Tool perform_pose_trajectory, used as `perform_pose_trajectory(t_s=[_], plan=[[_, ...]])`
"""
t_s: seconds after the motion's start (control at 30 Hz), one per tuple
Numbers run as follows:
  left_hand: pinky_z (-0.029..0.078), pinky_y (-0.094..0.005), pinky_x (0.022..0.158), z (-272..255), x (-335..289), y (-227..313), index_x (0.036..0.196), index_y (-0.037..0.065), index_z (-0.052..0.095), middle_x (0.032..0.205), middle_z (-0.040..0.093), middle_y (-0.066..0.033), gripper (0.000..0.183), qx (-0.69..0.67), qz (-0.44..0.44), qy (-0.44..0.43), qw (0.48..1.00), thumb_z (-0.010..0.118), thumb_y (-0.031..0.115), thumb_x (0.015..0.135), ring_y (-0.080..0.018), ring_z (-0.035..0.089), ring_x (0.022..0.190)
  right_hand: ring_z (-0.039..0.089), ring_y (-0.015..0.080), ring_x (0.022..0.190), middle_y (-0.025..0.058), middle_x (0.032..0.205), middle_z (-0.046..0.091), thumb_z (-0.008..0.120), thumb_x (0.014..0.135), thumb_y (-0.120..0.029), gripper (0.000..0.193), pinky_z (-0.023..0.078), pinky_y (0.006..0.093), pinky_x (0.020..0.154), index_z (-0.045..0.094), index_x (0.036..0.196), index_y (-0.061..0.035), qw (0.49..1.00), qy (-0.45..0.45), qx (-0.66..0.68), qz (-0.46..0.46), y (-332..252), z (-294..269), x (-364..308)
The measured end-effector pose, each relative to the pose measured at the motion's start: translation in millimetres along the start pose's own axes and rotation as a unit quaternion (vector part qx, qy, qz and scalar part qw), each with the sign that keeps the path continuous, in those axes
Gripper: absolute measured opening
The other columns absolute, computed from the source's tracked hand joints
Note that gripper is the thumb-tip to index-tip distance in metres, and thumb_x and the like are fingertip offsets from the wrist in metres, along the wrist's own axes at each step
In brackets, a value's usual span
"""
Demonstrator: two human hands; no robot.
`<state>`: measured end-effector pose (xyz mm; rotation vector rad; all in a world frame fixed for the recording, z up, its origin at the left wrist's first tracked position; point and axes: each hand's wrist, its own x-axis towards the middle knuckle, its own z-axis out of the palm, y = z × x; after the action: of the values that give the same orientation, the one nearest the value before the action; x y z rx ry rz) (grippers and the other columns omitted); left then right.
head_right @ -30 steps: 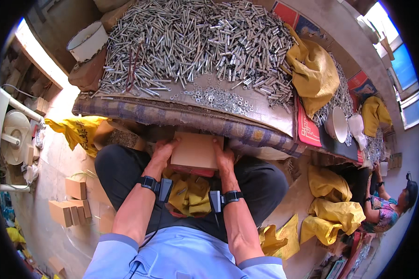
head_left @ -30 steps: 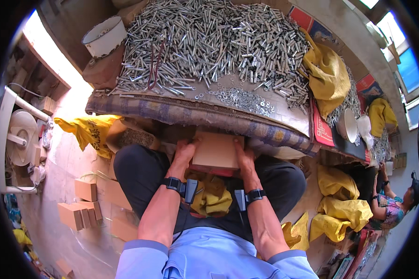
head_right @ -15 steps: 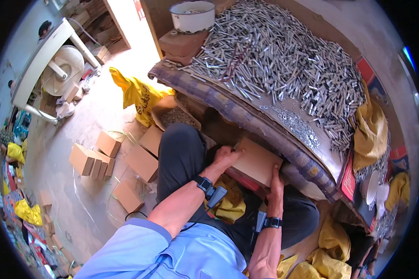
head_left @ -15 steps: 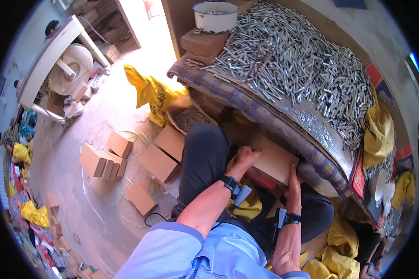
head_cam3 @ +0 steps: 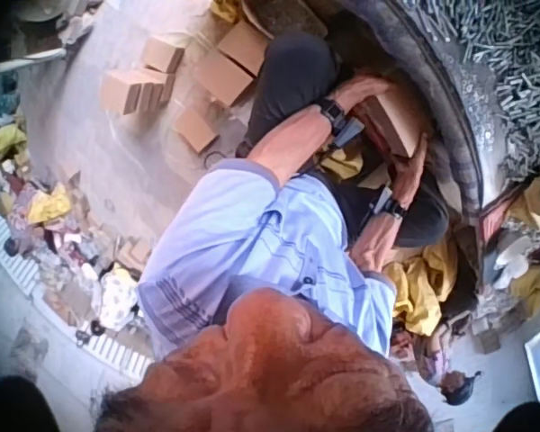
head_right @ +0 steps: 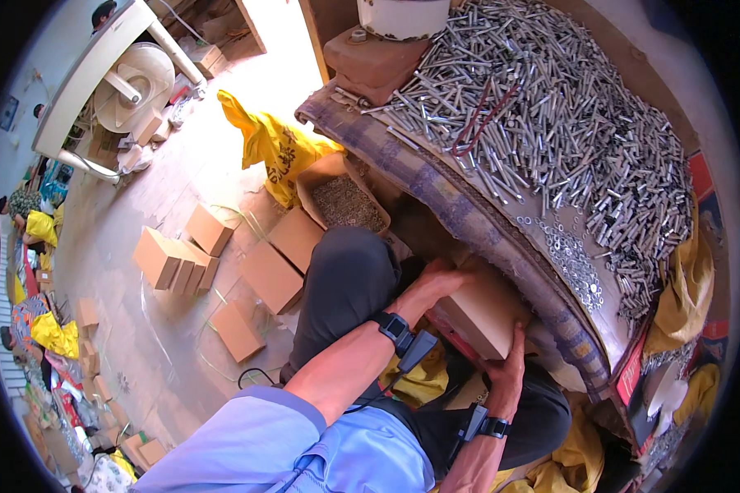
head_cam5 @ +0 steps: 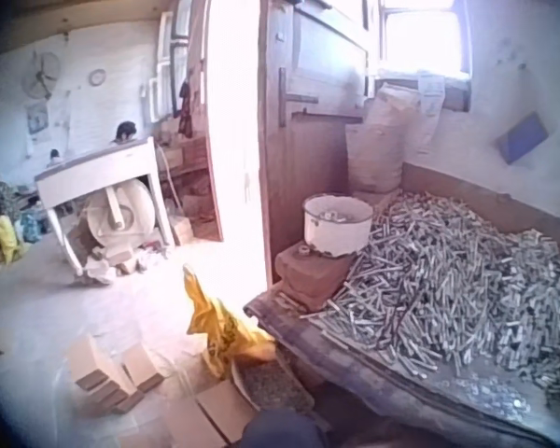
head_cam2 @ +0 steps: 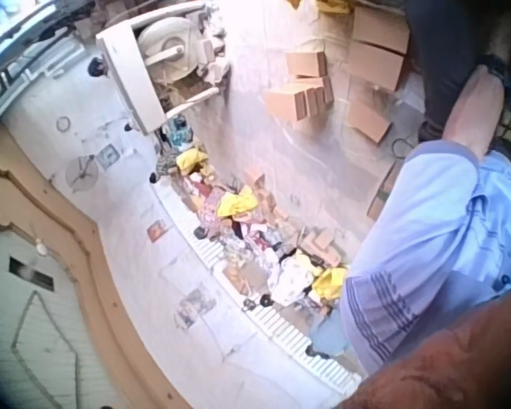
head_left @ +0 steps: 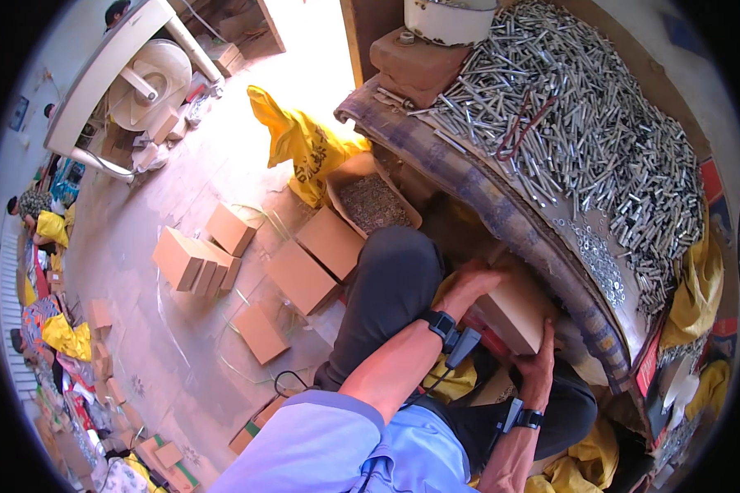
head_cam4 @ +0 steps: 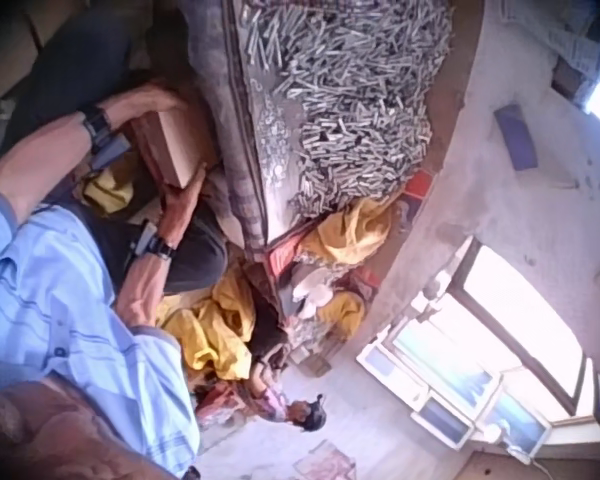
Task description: Manually assembling washers onto bolts and sorting metal parts into various containers and bags.
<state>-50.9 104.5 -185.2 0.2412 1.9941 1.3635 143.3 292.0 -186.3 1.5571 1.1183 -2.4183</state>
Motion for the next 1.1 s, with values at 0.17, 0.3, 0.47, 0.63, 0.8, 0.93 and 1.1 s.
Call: perform_pose_trajectory(t_s=[0.17,0.3,0.47,0.63,0.8,0.93,1.1], plan=[[0.054,-0.0399,0.08,1.5,6.7,-2.8,0.105,-0.003,0.07,0.104,0.07,-0.0236,0.058,-0.008,-0.023,0.041,0.999,0.071,0.048,0.075,-0.0331,0.068,0.095,0.05,0.0319,0.125,0.0098,0.13,0.058,0.072,0.079,-0.061,0.075,0.039,0.0539,0.102,0.055,0.134,-0.0129,0.999,0.019,0.007,-0.044,3.6,12.6,-6.3],[0.053,-0.0359,0.076,1.5,-4.7,-13.3,0.1,-0.007,0.07,0.094,0.072,-0.0205,0.057,-0.096,-0.04,0.054,0.993,0.078,0.041,0.073,-0.0233,0.069,0.088,0.055,0.029,0.12,0.0091,0.127,0.06,0.072,0.081,-0.056,0.07,0.044,0.0467,0.099,0.056,0.131,-0.0097,0.995,0.054,0.011,-0.086,7.8,27.5,-28.0],[0.053,-0.0348,0.075,-11.3,-44.7,24.9,0.102,-0.007,0.069,0.093,0.071,-0.0186,0.058,-0.12,0.027,0.04,0.992,0.08,0.041,0.072,-0.0221,0.068,0.086,0.058,0.0261,0.111,0.0064,0.125,0.06,0.073,0.082,-0.052,0.063,0.05,0.0443,0.087,0.056,0.129,-0.0132,0.982,0.009,0.0,-0.19,4.0,4.0,-45.5],[0.053,-0.0344,0.077,-55.6,-111.4,95.8,0.115,-0.009,0.063,0.098,0.07,-0.0197,0.07,-0.187,0.172,0.068,0.965,0.082,0.042,0.071,-0.0228,0.068,0.089,0.057,0.0273,0.116,0.0085,0.127,0.058,0.062,0.09,-0.052,0.067,0.048,0.0461,0.094,0.048,0.138,-0.0082,0.953,-0.027,0.045,-0.3,-12.0,32.3,-97.4],[0.05,-0.0341,0.093,-95.6,-183.1,151.8,0.15,-0.007,0.024,0.12,0.061,-0.0213,0.114,-0.503,0.335,-0.037,0.796,0.088,0.038,0.068,-0.0218,0.063,0.108,0.055,0.0279,0.12,0.0109,0.13,0.057,0.051,0.096,-0.053,0.063,0.046,0.045,0.098,0.047,0.139,-0.0069,0.892,-0.103,0.123,-0.422,-34.6,125.9,-187.3],[0.046,-0.0329,0.099,-63.4,-204.7,150.7,0.152,0.001,0.022,0.133,0.053,-0.0161,0.116,-0.613,0.402,-0.017,0.68,0.091,0.03,0.064,-0.0192,0.057,0.116,0.054,0.0255,0.121,0.0106,0.131,0.056,0.049,0.097,-0.053,0.064,0.044,0.0412,0.102,0.047,0.137,-0.0024,0.829,-0.102,0.011,-0.55,-24.5,153.8,-181.9],[0.054,-0.0376,0.092,-118.6,-206.4,94.2,0.129,0.0,0.051,0.114,0.064,-0.012,0.054,-0.687,0.28,0.002,0.671,0.071,0.016,0.081,-0.022,0.066,0.102,0.063,0.02,0.098,0.0127,0.114,0.062,0.064,0.095,-0.021,0.044,0.051,0.031,0.085,0.052,0.13,0.0021,0.792,-0.266,-0.221,-0.504,2.7,184.4,-194.0]])
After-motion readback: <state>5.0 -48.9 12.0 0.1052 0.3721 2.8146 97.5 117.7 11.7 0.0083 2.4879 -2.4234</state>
